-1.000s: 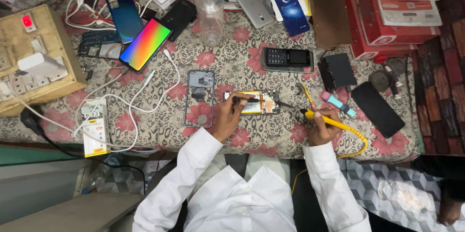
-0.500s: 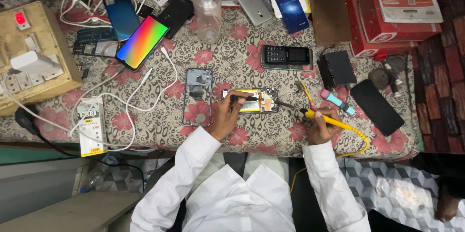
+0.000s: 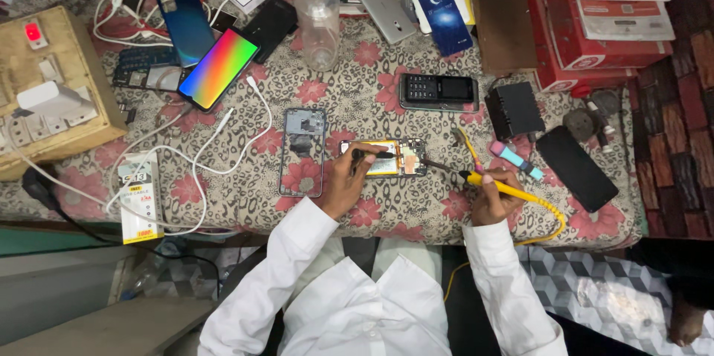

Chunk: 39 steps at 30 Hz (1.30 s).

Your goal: The person repairs a smartphone at a cluttered workbench. They use a soldering iron on the phone's exposed internal board, manipulate the board and battery with a screwdriver and by hand, then assemble a phone body and repeatedly press its screen and buttons to test it.

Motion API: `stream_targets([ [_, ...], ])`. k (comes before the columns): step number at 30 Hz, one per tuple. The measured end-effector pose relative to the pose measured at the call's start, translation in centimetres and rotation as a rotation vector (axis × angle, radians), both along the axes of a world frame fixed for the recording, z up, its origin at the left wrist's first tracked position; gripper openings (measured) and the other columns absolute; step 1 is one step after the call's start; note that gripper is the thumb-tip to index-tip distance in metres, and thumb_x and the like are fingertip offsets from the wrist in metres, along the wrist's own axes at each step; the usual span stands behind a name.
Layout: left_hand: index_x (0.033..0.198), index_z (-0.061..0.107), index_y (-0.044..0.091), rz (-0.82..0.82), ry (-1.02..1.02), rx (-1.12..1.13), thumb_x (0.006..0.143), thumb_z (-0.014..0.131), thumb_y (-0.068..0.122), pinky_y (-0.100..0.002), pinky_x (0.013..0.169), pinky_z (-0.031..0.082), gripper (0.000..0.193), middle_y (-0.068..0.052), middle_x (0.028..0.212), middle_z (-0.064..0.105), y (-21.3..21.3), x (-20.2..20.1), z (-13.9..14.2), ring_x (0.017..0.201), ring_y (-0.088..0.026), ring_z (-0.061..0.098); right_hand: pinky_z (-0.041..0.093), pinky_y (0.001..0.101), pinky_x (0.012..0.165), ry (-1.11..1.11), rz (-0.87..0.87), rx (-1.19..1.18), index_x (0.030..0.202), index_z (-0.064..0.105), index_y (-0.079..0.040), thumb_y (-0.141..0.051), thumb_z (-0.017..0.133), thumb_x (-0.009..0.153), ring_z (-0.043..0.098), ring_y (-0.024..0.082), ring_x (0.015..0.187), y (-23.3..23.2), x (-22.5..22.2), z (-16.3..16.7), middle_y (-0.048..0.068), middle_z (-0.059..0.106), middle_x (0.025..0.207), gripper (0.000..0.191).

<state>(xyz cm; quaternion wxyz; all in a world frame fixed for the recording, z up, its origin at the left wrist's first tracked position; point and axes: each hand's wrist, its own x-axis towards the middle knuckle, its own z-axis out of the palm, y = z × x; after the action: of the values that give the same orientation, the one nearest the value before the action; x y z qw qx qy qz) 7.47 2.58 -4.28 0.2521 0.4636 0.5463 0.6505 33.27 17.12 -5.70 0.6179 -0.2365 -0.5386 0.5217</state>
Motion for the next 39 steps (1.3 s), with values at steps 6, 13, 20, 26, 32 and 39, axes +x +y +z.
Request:
stream_targets([
  [6,0.118,0.058,0.002,-0.017,0.031,0.039,0.109,0.055,0.009,-0.025,0.079,0.053,0.011,-0.007,0.116,0.075,-0.14,-0.08,0.61,0.090,-0.007,0.066,0.043,0.0245,0.068,-0.024,-0.040,-0.011,0.087,0.060,0.001,-0.004,0.068,0.090,0.051,0.012,0.071,0.09,0.02,-0.11,0.009,0.060,0.084,0.010],
  [13,0.117,0.060,0.003,-0.014,0.013,-0.018,0.107,0.056,0.006,-0.024,0.070,0.049,0.011,-0.006,0.114,0.076,-0.30,-0.09,1.02,0.077,-0.006,0.059,0.042,0.0250,0.066,-0.036,-0.066,-0.032,0.086,0.060,0.001,-0.004,0.067,0.090,0.049,0.012,0.068,0.00,0.13,-0.17,0.006,0.058,0.080,0.010],
  [20,0.115,0.062,0.002,0.005,0.013,-0.106,0.105,0.058,0.007,-0.025,0.064,0.047,0.012,-0.006,0.111,0.078,-0.32,-0.09,0.94,0.069,-0.008,0.054,0.039,0.0238,0.064,-0.026,-0.055,-0.033,0.086,0.059,0.000,-0.004,0.068,0.090,0.048,0.011,0.067,-0.03,0.13,-0.16,0.006,0.058,0.080,0.011],
  [26,0.117,0.061,0.002,0.010,0.044,-0.004,0.108,0.057,0.009,-0.025,0.074,0.053,0.012,-0.008,0.111,0.077,-0.09,-0.03,0.49,0.084,-0.007,0.065,0.043,0.0254,0.070,-0.004,-0.021,-0.027,0.087,0.060,0.002,-0.003,0.068,0.089,0.052,0.013,0.072,0.00,0.20,-0.07,0.010,0.061,0.085,0.010],
  [32,0.118,0.060,0.002,-0.007,0.024,0.031,0.109,0.055,0.010,-0.027,0.079,0.054,0.013,-0.010,0.114,0.075,-0.12,-0.06,0.30,0.094,-0.009,0.067,0.047,0.0277,0.078,-0.020,-0.038,0.004,0.088,0.059,0.001,-0.005,0.069,0.089,0.055,0.017,0.079,0.06,0.19,-0.28,0.011,0.062,0.088,0.011],
  [39,0.117,0.064,0.003,0.023,0.026,-0.150,0.107,0.058,0.011,-0.026,0.064,0.048,0.014,-0.008,0.101,0.077,-0.21,-0.11,0.24,0.072,-0.008,0.058,0.047,0.0272,0.071,-0.029,-0.062,-0.035,0.088,0.060,0.001,-0.005,0.068,0.089,0.054,0.015,0.072,0.08,0.23,-0.39,0.009,0.059,0.085,0.010],
])
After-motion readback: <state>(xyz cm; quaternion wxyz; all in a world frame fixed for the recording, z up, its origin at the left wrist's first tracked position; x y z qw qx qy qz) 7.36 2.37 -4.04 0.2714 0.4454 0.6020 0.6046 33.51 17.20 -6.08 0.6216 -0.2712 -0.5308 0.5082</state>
